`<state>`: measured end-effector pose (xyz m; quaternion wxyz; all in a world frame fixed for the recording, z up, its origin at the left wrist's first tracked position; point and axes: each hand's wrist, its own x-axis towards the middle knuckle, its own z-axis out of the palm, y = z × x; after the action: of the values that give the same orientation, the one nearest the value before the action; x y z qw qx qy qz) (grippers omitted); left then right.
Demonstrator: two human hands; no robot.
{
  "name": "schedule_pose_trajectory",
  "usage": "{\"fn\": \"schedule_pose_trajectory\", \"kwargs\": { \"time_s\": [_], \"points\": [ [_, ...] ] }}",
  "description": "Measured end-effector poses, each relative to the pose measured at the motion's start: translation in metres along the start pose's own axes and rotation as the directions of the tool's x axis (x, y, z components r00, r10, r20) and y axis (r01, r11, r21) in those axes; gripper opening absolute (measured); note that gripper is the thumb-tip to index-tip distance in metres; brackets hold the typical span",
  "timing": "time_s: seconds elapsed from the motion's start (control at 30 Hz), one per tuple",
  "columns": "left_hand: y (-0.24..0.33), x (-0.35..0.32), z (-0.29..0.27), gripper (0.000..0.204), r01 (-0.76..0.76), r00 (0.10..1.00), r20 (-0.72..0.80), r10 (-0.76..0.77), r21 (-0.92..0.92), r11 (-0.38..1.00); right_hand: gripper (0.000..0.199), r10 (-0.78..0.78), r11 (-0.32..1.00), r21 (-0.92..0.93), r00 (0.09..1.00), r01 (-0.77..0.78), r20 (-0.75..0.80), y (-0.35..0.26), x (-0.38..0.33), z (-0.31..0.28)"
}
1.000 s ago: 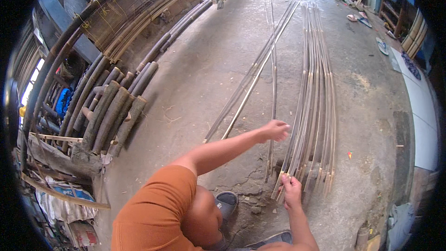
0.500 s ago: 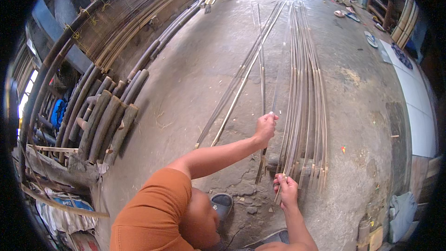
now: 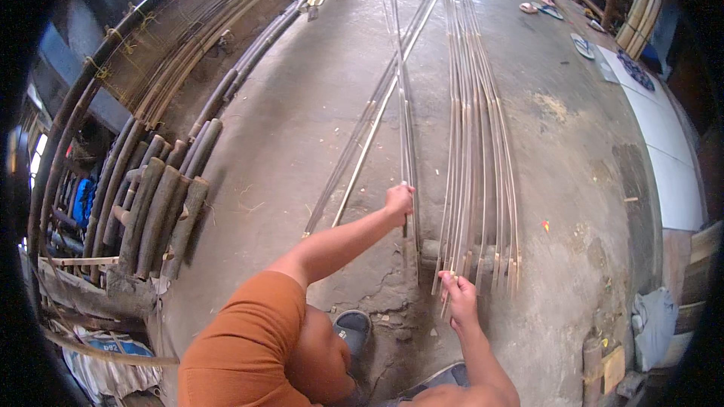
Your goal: The person squats on the floor and gathers thin bamboo strips, aligning them into a bundle. They then stand and tie the bundle to a larger bamboo rack using yellow string.
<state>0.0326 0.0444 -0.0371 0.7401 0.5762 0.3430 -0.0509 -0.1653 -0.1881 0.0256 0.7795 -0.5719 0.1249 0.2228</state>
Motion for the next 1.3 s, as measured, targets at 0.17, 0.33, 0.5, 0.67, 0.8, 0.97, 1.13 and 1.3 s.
{"fn": "schedule_pose_trajectory", "kwargs": {
  "time_s": [0.17, 0.33, 0.5, 0.67, 0.8, 0.97, 1.13, 1.3],
  "points": [
    [-0.001, 0.025, -0.027, 0.031, 0.001, 0.993, 0.117, -0.008, 0.059, 0.998, 0.024, 0.08, 0.996, -0.037, 0.997, -0.08, -0.005, -0.004, -0.003, 0.007],
    [0.001, -0.002, -0.005, 0.055, -0.467, 0.762, 0.14, 0.633, 0.795, 0.387, 0.029, 0.001, 0.994, -0.109, 0.999, 0.003, 0.035, 0.003, 0.001, 0.013],
    [-0.002, -0.053, 0.031, 0.04, -0.19, 0.924, 0.38, 0.038, 0.371, 0.909, 0.034, 0.007, 0.985, -0.172, 0.993, 0.013, 0.117, 0.001, 0.0, 0.029],
    [0.018, -0.08, 0.04, 0.018, 0.033, 0.945, 0.315, -0.086, 0.17, 0.985, 0.036, -0.086, 0.929, -0.352, 0.993, 0.11, 0.083, -0.005, -0.007, 0.034],
    [0.038, -0.036, -0.008, 0.028, -0.417, 0.895, 0.007, 0.447, 0.375, 0.828, 0.034, -0.285, 0.717, -0.61, 0.94, 0.338, 0.186, -0.011, -0.023, 0.035],
    [0.074, 0.005, -0.101, 0.03, -0.489, 0.683, 0.023, 0.73, 0.757, 0.434, 0.033, -0.399, 0.647, -0.605, 0.882, 0.464, 0.251, 0.007, -0.041, 0.037],
    [0.072, 0.033, -0.199, 0.03, -0.219, 0.793, 0.004, 0.609, 0.935, 0.278, 0.039, -0.325, 0.664, -0.626, 0.912, 0.408, 0.249, 0.03, -0.02, 0.028],
    [0.06, 0.044, -0.24, 0.028, -0.101, 0.83, -0.074, 0.553, 0.954, 0.28, 0.045, -0.115, 0.747, -0.62, 0.966, 0.238, 0.233, 0.032, -0.004, 0.034]
  ]
}}
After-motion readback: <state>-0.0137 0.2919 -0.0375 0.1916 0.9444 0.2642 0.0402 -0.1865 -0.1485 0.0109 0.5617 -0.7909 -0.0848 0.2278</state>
